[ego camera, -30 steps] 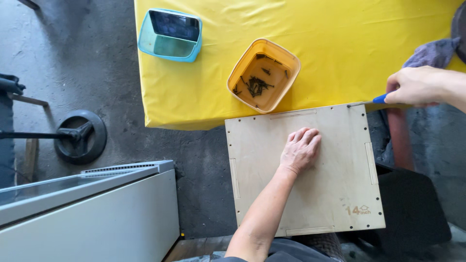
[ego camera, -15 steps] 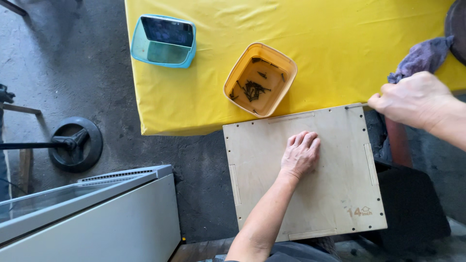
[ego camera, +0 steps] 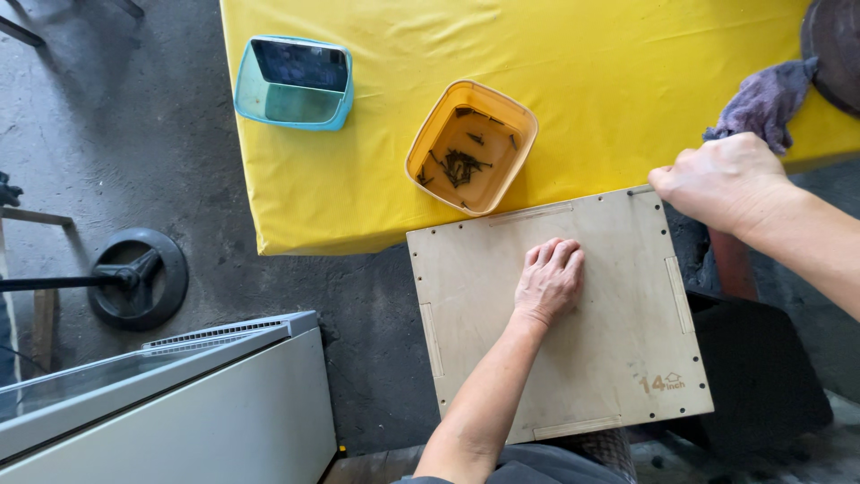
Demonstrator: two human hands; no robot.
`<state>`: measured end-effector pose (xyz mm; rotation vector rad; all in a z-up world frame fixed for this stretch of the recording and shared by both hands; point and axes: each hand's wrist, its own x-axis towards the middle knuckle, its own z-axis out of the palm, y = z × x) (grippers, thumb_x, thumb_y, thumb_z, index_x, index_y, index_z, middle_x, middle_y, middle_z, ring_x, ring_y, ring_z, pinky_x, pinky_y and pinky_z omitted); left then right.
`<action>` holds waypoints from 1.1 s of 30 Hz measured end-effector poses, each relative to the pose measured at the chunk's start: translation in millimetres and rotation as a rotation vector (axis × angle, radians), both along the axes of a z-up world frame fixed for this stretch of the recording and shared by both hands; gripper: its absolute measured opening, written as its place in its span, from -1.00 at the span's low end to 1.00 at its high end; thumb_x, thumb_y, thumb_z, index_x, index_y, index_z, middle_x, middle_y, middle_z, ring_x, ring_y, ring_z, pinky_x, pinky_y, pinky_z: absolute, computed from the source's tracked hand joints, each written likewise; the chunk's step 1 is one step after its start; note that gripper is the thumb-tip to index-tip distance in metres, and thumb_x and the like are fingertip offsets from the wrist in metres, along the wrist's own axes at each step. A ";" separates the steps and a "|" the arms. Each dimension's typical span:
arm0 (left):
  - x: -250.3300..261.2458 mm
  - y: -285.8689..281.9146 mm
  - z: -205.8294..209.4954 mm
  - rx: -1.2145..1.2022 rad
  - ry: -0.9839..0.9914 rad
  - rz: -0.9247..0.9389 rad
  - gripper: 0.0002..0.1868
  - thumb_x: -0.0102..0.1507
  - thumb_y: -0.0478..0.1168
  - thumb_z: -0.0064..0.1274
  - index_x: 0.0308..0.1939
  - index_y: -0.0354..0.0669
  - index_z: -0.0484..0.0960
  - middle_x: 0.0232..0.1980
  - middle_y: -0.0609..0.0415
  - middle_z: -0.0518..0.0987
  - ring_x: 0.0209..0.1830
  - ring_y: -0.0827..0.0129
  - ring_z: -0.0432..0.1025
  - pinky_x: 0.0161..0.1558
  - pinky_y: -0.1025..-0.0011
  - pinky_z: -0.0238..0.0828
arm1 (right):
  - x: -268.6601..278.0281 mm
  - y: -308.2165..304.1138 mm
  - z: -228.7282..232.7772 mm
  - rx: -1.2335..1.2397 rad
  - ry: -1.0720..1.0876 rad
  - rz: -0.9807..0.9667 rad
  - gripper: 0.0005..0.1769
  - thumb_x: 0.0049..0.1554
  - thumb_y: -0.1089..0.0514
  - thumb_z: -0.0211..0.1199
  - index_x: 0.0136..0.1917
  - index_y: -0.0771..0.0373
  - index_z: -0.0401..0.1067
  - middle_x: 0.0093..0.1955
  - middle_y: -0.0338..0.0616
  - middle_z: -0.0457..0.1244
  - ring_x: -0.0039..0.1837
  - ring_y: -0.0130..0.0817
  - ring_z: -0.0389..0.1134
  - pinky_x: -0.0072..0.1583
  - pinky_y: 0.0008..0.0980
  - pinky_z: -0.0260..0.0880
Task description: The person uses a screwdriver to fasten screws into a flat wooden panel placed on a yellow-covered table. The person repeatedly picks screws from a container and drives them into pre-drilled holes along the panel's edges.
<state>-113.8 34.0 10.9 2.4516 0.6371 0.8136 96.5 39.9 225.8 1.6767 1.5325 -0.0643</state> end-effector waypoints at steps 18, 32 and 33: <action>-2.6 -2.2 -1.1 -0.007 0.017 -0.011 -0.76 0.27 -0.25 0.06 0.02 -0.08 0.55 0.19 0.15 0.49 0.31 0.27 0.36 0.36 0.24 0.24 | -11.5 1.5 7.6 0.026 -0.021 -0.105 -0.84 0.20 0.08 0.15 0.03 -0.03 0.50 -0.06 -0.29 0.46 0.05 -0.34 0.54 -0.08 -0.32 0.60; -2.7 1.9 -3.6 -0.027 0.004 -0.031 -0.69 0.16 -0.30 0.07 0.00 -0.10 0.56 0.16 0.13 0.50 0.28 0.26 0.37 0.32 0.23 0.27 | 93.6 -35.2 -53.8 0.125 0.477 -1.161 -0.65 0.27 0.03 0.26 0.22 0.26 0.57 -0.29 0.05 0.34 -0.36 -0.18 0.30 -0.33 -0.26 0.23; -3.1 3.0 -3.2 -0.021 0.013 -0.027 -0.69 0.16 -0.30 0.07 0.00 -0.09 0.56 0.16 0.14 0.50 0.28 0.26 0.37 0.33 0.23 0.27 | 98.4 -35.8 -59.2 0.143 0.491 -1.185 -0.66 0.26 0.03 0.27 0.21 0.26 0.55 -0.31 0.06 0.33 -0.39 -0.21 0.26 -0.35 -0.27 0.18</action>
